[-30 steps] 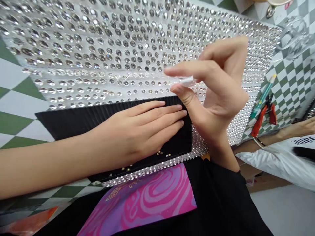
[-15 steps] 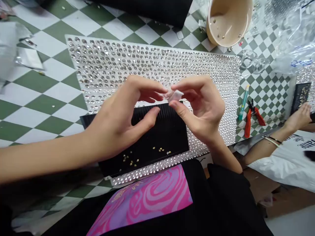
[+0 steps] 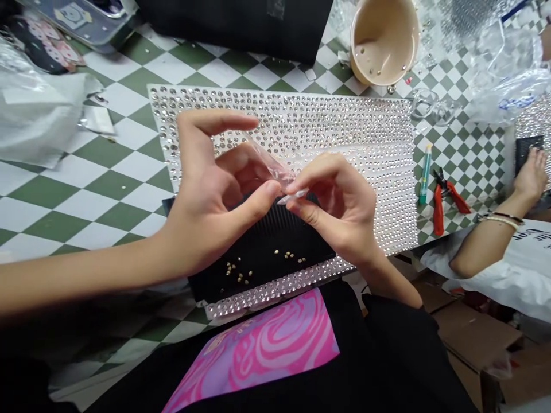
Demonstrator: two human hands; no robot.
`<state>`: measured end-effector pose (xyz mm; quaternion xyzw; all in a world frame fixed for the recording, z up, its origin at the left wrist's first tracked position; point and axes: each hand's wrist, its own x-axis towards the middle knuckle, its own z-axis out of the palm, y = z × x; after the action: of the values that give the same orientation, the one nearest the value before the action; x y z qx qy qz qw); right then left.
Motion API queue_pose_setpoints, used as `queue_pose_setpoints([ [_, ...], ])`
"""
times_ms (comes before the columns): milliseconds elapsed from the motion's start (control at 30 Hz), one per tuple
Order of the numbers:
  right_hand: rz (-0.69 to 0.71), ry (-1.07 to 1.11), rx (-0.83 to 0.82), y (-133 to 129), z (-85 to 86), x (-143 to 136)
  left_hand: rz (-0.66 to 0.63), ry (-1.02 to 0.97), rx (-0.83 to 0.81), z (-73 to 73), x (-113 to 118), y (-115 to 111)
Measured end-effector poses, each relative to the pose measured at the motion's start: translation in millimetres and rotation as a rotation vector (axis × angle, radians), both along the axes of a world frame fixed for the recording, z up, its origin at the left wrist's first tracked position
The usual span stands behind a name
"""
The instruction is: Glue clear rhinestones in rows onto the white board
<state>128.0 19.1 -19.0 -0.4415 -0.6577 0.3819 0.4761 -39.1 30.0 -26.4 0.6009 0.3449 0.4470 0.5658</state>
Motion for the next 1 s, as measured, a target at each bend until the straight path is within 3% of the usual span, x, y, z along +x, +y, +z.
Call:
queue_pose_setpoints([
  [233, 0.073, -0.020, 0.017, -11.4, -2.7, 3.7, 0.088, 0.099, 0.175, -0.3, -0.5, -2.2],
  [333, 0.005, -0.085, 0.087, -17.5, -2.6, 2.6, 0.082, 0.131, 0.197, 1.9, -1.0, -1.6],
  [533, -0.197, -0.274, 0.314, -27.4, -6.9, -3.8, 0.010, -0.066, -0.015, 7.0, -0.4, -0.4],
  [633, -0.209, -0.420, 0.474, -31.1, -8.2, -2.7, 0.004, -0.173, -0.150, 8.8, 0.2, 1.0],
  [733, -0.192, -0.482, 0.541, -33.5, -9.4, -1.5, 0.026, -0.184, -0.181, 12.1, -0.1, 2.6],
  [900, -0.190, -0.285, 0.405, -35.3, -12.4, -6.9, 0.031, -0.192, -0.172, 17.3, -0.3, 2.5],
  [1000, -0.216, -0.149, 0.159, -36.1, -10.4, -10.0, 0.007, -0.209, -0.218, 18.4, -0.4, 1.5],
])
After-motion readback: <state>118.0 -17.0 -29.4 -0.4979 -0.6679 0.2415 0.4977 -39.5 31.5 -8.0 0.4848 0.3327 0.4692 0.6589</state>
